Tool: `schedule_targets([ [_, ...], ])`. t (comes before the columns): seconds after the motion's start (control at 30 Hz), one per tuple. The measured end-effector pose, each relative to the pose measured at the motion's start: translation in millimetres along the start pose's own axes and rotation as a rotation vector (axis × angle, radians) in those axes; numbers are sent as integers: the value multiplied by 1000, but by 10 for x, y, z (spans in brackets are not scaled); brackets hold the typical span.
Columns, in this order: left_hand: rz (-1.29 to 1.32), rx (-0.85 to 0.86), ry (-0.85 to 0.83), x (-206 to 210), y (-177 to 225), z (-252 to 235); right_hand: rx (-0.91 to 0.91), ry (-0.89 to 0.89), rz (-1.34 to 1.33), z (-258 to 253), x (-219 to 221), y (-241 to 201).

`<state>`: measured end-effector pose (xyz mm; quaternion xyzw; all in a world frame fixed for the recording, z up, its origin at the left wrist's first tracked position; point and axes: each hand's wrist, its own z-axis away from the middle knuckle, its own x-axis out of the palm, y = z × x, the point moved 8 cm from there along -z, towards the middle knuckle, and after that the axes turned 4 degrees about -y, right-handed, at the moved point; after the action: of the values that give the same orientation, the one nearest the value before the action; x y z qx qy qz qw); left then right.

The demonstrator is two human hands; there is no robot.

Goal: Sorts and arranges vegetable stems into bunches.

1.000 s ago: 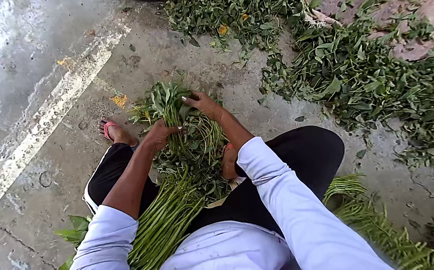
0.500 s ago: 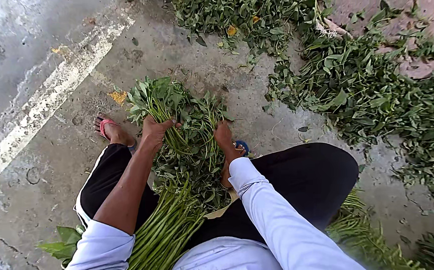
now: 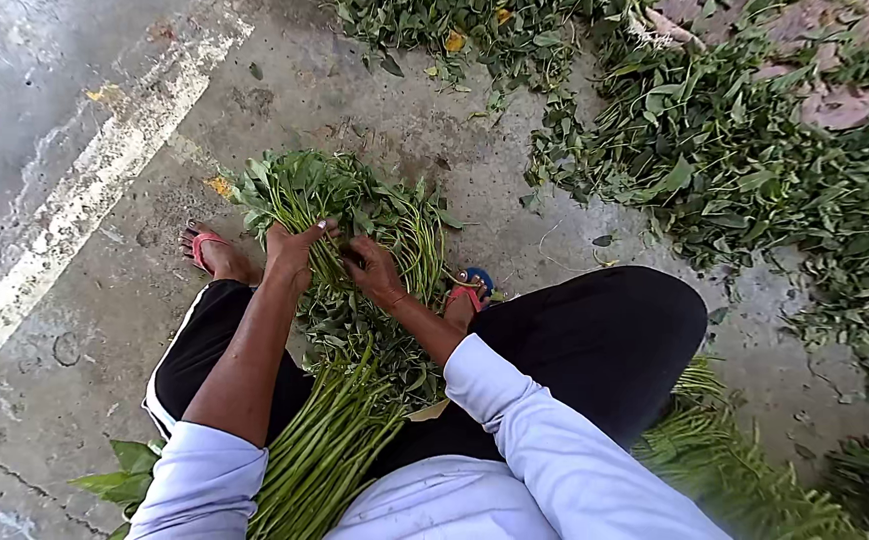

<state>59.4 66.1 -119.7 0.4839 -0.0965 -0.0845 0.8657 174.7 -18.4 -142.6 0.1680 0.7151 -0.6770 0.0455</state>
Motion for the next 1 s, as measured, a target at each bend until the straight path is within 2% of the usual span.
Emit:
schedule_targets([
  [0.07, -19, 16, -25, -15, 23, 3, 63, -145, -138, -49, -28, 181],
  [0.13, -24, 37, -31, -14, 55, 4, 242, -153, -189, -100, -224, 593],
  [0.23, -28, 40, -37, 11, 85, 11, 596, 6, -5, -38, -634, 1354],
  [0.33, -41, 23, -65, 43, 73, 21, 736, -51, 224, 128, -715, 1678],
  [0.43, -56, 18, -72, 59, 82, 34, 801, -212, 496, 289, -518, 1752],
  [0.57, -78, 28, -80, 71, 68, 25, 865, -218, 679, 419, -351, 1796],
  [0.8, -82, 41, -99, 97, 62, 24, 942, -355, 756, 420, -264, 1674],
  [1.0, -89, 26, -91, 90, 44, 27, 938, -292, 756, 555, -221, 1781],
])
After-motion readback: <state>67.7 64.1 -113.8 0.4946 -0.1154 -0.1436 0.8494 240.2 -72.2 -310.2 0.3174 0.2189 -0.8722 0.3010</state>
